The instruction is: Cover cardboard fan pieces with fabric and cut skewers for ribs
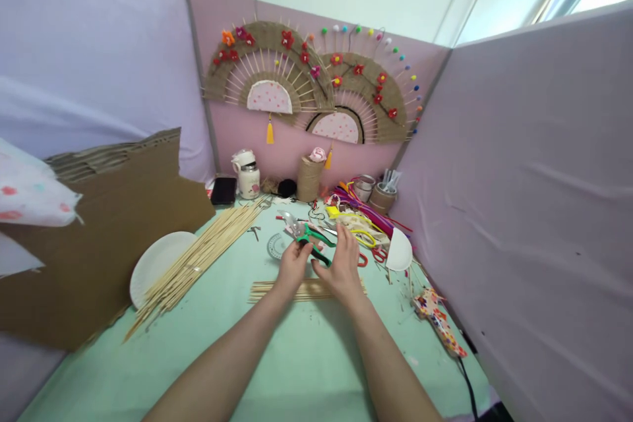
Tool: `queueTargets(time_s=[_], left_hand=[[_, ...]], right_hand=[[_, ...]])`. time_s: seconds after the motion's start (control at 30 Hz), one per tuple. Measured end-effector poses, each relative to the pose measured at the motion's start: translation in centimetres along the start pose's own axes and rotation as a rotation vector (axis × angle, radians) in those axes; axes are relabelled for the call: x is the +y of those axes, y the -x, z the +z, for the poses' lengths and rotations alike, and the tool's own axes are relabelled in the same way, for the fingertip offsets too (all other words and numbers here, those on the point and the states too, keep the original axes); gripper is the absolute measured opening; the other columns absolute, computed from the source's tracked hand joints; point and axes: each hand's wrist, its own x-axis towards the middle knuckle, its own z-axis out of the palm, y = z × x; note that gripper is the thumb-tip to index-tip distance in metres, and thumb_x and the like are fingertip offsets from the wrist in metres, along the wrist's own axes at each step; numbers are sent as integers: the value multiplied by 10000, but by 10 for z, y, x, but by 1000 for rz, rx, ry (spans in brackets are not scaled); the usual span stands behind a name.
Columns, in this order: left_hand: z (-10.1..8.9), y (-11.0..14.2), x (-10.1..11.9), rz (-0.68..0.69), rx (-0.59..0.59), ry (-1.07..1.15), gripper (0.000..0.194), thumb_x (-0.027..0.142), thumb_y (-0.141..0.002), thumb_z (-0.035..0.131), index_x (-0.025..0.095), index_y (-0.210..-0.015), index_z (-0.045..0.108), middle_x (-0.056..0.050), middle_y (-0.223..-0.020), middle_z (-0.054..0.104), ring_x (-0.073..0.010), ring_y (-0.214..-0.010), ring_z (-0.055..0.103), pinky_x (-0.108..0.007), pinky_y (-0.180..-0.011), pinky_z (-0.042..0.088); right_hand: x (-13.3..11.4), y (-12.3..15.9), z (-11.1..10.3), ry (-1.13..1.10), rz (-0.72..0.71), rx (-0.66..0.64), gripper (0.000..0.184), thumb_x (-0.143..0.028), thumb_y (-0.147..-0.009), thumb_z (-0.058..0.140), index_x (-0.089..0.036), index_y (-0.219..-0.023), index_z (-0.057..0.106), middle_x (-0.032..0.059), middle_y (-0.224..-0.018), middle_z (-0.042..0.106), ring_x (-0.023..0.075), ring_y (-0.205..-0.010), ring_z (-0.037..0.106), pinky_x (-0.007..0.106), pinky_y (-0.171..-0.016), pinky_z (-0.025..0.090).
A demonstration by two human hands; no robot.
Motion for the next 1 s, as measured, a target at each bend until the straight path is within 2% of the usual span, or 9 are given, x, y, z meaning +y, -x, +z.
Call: queueTargets(time_s=[0.1,0.2,0.3,0.43,0.53,0.63,0.73,0.87,1.0], left_hand=[[4,6,-4,27,-142,-188,266,357,-797,579,153,-960,627,-75,-957,712,-206,-915,646,-340,-860,486],[7,12,-6,48,-188,-316,260,327,-813,555,161,-995,636,-69,-990,709,-205,-944,636,-348,-888,476],[7,13,-4,66,-100,-372,302,323,-802,584,163,-1056,615,-78,-1011,699,-204,-959,635,-354,-898,477],[3,9,4,131,42,-289,588,305,-777,642,184,-1318,443,-116,-1179,630,-182,-957,638,-337,-859,504],[2,8,11,211,10,-357,541,295,-800,624,197,-1311,476,-101,-1199,622,-177,-984,625,-336,-881,498],[2,9,14,277,10,-479,354,294,-818,599,183,-1154,600,-89,-1134,650,-192,-1010,609,-331,-871,497],[3,11,12,310,38,-580,260,300,-834,578,185,-1061,633,-83,-1080,663,-198,-977,610,-336,-839,502],[6,15,8,330,-14,-712,349,297,-843,571,177,-1171,585,-99,-1086,653,-213,-995,599,-371,-899,468],[6,15,7,328,-112,-756,551,311,-847,575,163,-1355,422,-126,-1194,609,-212,-1011,590,-364,-898,461]], right_hand=[[10,1,2,11,15,-195,898,-220,-664,602,-166,-1447,165,177,-1365,449,326,-1314,374,582,-1101,194],[12,6,4,-65,87,-276,799,-152,-683,523,-187,-1421,220,150,-1290,523,282,-1204,503,487,-1034,359],[10,9,3,-72,161,-249,616,-206,-744,497,-182,-1340,342,147,-1230,548,276,-1121,556,408,-897,469],[8,8,-2,31,232,-224,508,-295,-776,518,-167,-1254,407,155,-1153,578,298,-1048,584,386,-800,479],[6,8,-4,85,258,-269,469,-283,-776,522,-187,-1223,417,133,-1116,603,286,-996,606,354,-742,466],[4,10,-3,87,265,-307,439,-263,-784,519,-194,-1205,419,110,-1061,625,262,-952,620,322,-709,450],[2,11,-2,59,272,-317,408,-277,-795,507,-191,-1185,425,106,-1041,624,258,-936,620,322,-702,450],[4,10,-1,17,313,-272,470,-326,-778,520,-170,-1210,421,144,-1112,582,285,-1002,591,371,-768,464],[11,3,-3,-129,361,-141,659,-294,-677,602,-150,-1279,376,169,-1211,508,287,-1105,522,404,-892,438]])
